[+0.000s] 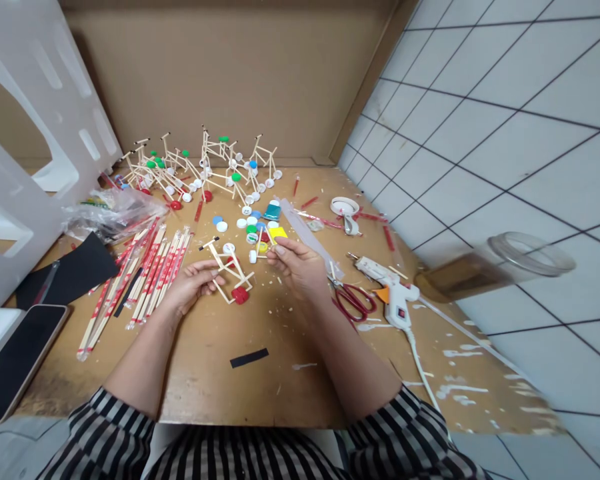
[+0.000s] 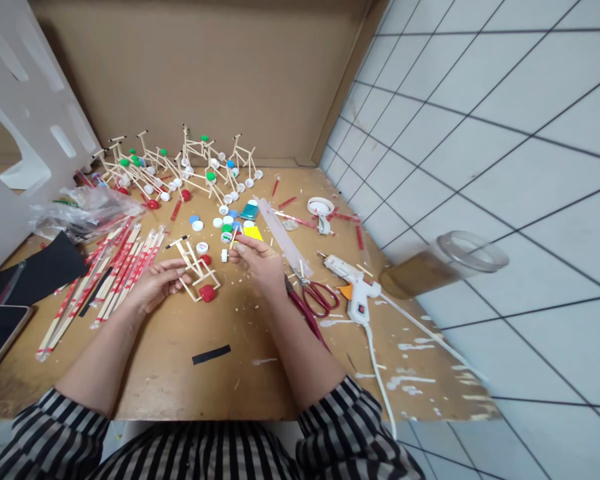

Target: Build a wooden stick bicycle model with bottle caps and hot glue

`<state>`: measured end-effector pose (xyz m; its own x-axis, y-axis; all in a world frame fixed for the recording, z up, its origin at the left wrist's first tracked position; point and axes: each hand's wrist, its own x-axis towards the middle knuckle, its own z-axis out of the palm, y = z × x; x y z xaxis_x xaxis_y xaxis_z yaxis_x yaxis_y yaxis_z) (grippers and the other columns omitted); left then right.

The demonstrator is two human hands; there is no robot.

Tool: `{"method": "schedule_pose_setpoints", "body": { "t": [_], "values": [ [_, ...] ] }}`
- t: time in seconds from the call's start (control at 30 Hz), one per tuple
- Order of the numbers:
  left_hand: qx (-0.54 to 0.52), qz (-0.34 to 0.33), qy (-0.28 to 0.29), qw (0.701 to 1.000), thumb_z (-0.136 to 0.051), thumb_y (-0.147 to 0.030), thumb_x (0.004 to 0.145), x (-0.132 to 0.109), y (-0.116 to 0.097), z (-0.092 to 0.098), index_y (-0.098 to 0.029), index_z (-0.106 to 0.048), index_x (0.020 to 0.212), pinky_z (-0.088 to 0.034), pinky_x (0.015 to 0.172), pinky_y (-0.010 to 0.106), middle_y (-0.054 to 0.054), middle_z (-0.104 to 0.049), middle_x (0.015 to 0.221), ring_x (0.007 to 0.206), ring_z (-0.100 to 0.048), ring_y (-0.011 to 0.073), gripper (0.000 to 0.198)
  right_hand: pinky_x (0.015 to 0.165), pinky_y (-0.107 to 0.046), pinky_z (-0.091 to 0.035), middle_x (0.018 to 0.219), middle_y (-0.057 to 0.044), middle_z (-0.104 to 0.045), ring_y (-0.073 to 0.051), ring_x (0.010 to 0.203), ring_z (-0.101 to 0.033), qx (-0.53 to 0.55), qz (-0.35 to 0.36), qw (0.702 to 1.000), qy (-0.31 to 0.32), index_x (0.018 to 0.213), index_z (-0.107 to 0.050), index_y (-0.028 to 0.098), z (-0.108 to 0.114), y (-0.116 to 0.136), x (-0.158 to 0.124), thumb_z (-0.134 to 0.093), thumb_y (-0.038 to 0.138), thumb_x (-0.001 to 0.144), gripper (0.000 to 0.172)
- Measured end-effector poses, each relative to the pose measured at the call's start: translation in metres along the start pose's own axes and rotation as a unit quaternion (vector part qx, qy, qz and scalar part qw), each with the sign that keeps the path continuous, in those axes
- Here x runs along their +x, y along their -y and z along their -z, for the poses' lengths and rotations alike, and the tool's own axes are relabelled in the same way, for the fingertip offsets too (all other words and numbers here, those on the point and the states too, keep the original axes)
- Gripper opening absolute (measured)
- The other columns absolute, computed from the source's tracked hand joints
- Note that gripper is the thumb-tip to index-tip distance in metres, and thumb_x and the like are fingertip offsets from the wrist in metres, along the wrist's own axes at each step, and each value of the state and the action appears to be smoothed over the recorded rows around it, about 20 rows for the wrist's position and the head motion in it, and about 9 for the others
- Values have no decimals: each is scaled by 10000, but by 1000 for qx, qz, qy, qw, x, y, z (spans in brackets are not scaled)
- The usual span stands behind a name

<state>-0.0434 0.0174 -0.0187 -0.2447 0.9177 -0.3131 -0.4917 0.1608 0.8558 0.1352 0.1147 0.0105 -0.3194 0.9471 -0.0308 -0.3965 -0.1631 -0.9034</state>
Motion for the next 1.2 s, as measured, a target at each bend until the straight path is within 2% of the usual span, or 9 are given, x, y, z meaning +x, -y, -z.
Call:
{"method": "schedule_pose_setpoints", "body": {
  "t": [0.37, 0.57, 0.7, 0.8, 0.87, 1.0, 1.1, 1.17, 1.2],
  "values": [
    [12, 2, 7, 1000, -821, -190, 518, -1, -1, 0, -107, -698, 809, -388, 410, 169, 53, -700, 561, 405, -540, 76, 327, 664, -209, -569, 718, 27, -730, -97, 669, -683, 36, -26, 999, 2, 742, -699, 218, -2, 1, -2, -845, 200, 501, 283],
    [11, 5, 1, 1000, -814, -175, 509, -2, -2, -1, -109, -705, 804, -383, 410, 170, 51, -693, 550, 397, -531, 76, 321, 559, -180, -529, 659, 39, -704, -62, 562, -616, 41, -26, 999, -5, 701, -678, 207, -2, 0, 1, -850, 218, 462, 295],
    [16, 7, 6, 1000, -804, -166, 517, -3, -3, -1, -113, -710, 804, -381, 409, 172, 51, -694, 554, 399, -531, 78, 307, 399, -161, -396, 492, 81, -574, -32, 407, -461, 7, 4, 1000, -26, 668, -646, 195, 2, 0, 4, -824, 307, 516, 259],
    [20, 6, 9, 1000, -803, -172, 517, -3, -3, -1, -116, -713, 805, -376, 405, 170, 46, -693, 551, 396, -525, 74, 306, 368, -172, -306, 421, 109, -456, -29, 360, -358, -29, 42, 998, -42, 676, -633, 196, 5, 1, 5, -775, 358, 593, 231],
    [22, 5, 9, 1000, -804, -176, 517, -3, -3, -1, -118, -712, 802, -377, 406, 170, 43, -691, 546, 393, -522, 72, 306, 420, -184, -345, 451, 99, -488, -41, 401, -409, -54, 73, 995, -49, 723, -647, 199, 6, 3, 5, -760, 346, 606, 219],
    [29, 6, 12, 999, -810, -178, 506, -3, -2, 1, -118, -707, 799, -390, 418, 174, 44, -692, 545, 395, -523, 73, 317, 571, -226, -439, 639, 44, -638, -92, 593, -570, -94, 133, 984, -66, 804, -667, 205, 7, 7, 4, -758, 338, 587, 270],
    [35, 4, 17, 999, -806, -185, 518, -3, -1, 2, -114, -705, 812, -382, 415, 173, 48, -691, 548, 397, -518, 71, 319, 504, -226, -399, 500, 62, -562, -82, 467, -485, -115, 149, 979, -75, 746, -663, 200, 9, 9, 2, -720, 428, 643, 257],
    [40, 1, 22, 999, -799, -188, 530, -3, 0, 2, -113, -706, 820, -380, 416, 172, 47, -691, 553, 401, -515, 69, 314, 460, -235, -376, 424, 63, -502, -76, 393, -405, -139, 155, 975, -79, 633, -636, 200, 10, 9, -1, -667, 510, 701, 319],
    [42, -1, 25, 999, -797, -189, 533, -3, -1, 2, -114, -708, 821, -381, 419, 173, 46, -691, 555, 404, -517, 69, 311, 469, -245, -394, 436, 45, -523, -83, 402, -421, -155, 161, 971, -77, 570, -612, 203, 10, 10, -3, -644, 539, 721, 370]
  ]
}}
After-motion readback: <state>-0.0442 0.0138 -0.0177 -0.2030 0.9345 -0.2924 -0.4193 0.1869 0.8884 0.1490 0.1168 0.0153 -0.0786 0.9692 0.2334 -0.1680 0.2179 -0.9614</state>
